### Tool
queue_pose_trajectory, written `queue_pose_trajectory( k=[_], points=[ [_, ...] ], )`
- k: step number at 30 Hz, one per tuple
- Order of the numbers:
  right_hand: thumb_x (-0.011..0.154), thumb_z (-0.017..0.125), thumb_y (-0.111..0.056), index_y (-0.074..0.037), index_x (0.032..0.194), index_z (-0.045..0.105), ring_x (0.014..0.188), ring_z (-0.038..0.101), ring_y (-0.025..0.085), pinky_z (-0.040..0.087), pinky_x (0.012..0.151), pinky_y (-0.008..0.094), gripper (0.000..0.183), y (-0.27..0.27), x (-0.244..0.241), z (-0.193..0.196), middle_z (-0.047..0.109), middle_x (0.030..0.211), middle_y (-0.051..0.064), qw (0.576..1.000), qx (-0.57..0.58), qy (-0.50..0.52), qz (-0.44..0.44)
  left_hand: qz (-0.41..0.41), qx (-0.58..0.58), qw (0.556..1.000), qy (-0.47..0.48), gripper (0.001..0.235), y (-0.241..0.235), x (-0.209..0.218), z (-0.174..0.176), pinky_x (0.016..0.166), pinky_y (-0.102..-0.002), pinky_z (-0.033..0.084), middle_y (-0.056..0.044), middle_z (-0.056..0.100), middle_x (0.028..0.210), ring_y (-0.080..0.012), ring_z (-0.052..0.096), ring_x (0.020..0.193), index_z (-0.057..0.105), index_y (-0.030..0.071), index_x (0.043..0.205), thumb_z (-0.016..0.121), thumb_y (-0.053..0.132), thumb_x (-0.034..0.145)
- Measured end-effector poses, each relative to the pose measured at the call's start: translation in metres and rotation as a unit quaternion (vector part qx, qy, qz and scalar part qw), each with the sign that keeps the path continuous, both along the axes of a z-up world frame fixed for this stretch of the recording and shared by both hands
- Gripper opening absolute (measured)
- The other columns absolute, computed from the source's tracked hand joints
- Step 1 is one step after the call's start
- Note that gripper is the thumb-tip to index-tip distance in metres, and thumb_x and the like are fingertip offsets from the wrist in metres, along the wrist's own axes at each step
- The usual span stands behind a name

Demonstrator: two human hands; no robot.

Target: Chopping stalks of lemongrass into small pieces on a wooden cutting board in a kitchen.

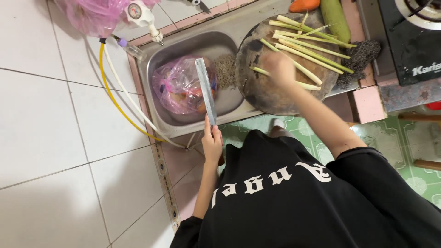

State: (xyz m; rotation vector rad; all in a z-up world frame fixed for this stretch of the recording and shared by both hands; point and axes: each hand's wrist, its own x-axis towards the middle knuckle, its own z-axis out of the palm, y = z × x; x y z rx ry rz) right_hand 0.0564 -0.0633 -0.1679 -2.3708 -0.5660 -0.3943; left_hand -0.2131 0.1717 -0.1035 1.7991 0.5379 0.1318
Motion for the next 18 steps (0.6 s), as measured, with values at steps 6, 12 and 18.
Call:
queue_pose_trajectory(
  k=[6, 12, 18],
  points=[
    [0.094, 0.084, -0.023, -0.014, 0.1, 0.081, 0.089, 0.067, 0.031, 0.052, 0.077, 0.046, 0.011, -0.095, 0.108, 0.011, 0.072, 0.088, 0.011, 0.993, -0.054, 0.057, -0.086, -0.056, 0.167, 0.984, 0.005, 0.053, -0.02, 0.025, 0.007, 0.057, -0.036, 0.047, -0.012, 0.055, 0.063, -0.0233, 0.055, 0.055, 0.044, 0.011, 0.157, 0.053, 0.023, 0.105],
    [0.086, 0.085, -0.017, -0.009, 0.097, 0.078, 0.102, 0.066, 0.033, 0.054, 0.088, 0.043, 0.016, -0.122, 0.133, 0.014, 0.073, 0.106, 0.011, 0.993, -0.075, -0.084, 0.03, -0.057, 0.264, 0.963, -0.01, 0.047, -0.044, 0.073, -0.014, 0.072, -0.044, 0.053, -0.015, 0.07, 0.089, -0.0342, 0.069, 0.08, 0.057, 0.016, 0.146, 0.062, 0.03, 0.101],
    [0.09, 0.079, -0.021, -0.005, 0.1, 0.076, 0.097, 0.066, 0.038, 0.055, 0.085, 0.046, 0.018, -0.108, 0.037, 0.012, 0.069, 0.1, 0.016, 0.993, -0.094, 0.036, 0.057, -0.061, 0.401, 0.913, 0.037, 0.052, -0.039, 0.138, -0.09, 0.076, -0.048, 0.053, -0.014, 0.067, 0.098, -0.0362, 0.066, 0.089, 0.056, 0.02, 0.146, 0.067, 0.028, 0.096]
  ],
)
